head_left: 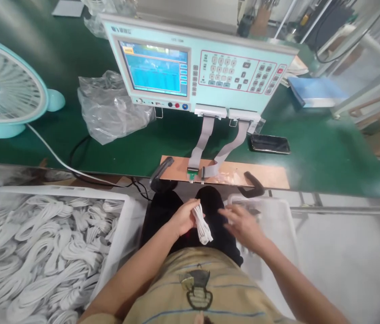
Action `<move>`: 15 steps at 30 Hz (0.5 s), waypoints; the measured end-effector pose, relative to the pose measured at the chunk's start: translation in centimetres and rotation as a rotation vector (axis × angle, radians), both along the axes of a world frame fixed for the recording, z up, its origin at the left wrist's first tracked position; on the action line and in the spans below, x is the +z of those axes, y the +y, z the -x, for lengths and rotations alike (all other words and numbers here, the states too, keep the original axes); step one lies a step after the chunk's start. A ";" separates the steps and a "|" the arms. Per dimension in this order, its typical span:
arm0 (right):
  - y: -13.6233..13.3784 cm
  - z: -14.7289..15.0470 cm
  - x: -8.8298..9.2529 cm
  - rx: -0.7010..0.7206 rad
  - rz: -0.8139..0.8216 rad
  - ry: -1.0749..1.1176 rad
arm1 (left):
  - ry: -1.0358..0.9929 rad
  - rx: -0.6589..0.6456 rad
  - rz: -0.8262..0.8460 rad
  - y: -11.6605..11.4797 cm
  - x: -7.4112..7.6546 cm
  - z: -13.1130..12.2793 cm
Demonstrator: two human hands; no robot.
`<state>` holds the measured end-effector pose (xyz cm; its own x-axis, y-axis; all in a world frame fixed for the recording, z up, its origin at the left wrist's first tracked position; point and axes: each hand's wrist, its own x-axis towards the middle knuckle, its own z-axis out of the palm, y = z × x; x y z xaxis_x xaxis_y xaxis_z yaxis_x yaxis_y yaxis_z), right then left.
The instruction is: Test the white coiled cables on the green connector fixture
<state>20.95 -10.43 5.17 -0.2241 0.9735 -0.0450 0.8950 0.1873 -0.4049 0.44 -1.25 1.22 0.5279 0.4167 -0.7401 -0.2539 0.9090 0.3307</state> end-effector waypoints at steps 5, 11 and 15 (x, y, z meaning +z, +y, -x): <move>1.2 4.5 1.1 0.484 -0.029 0.167 | -0.050 -0.103 -0.086 -1.1 -1.0 -1.4; 2.3 4.4 2.4 0.640 0.026 0.334 | 0.017 -0.056 -0.126 -1.0 -1.1 -1.2; 2.6 5.6 1.4 0.557 -0.071 0.372 | 0.030 -0.046 -0.166 -1.0 -0.3 -1.4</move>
<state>15.32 -7.85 6.61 -0.6816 0.7059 0.1926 0.4604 0.6183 -0.6370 1.81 -2.21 0.93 0.5277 0.5100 -0.6793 -0.2006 0.8519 0.4838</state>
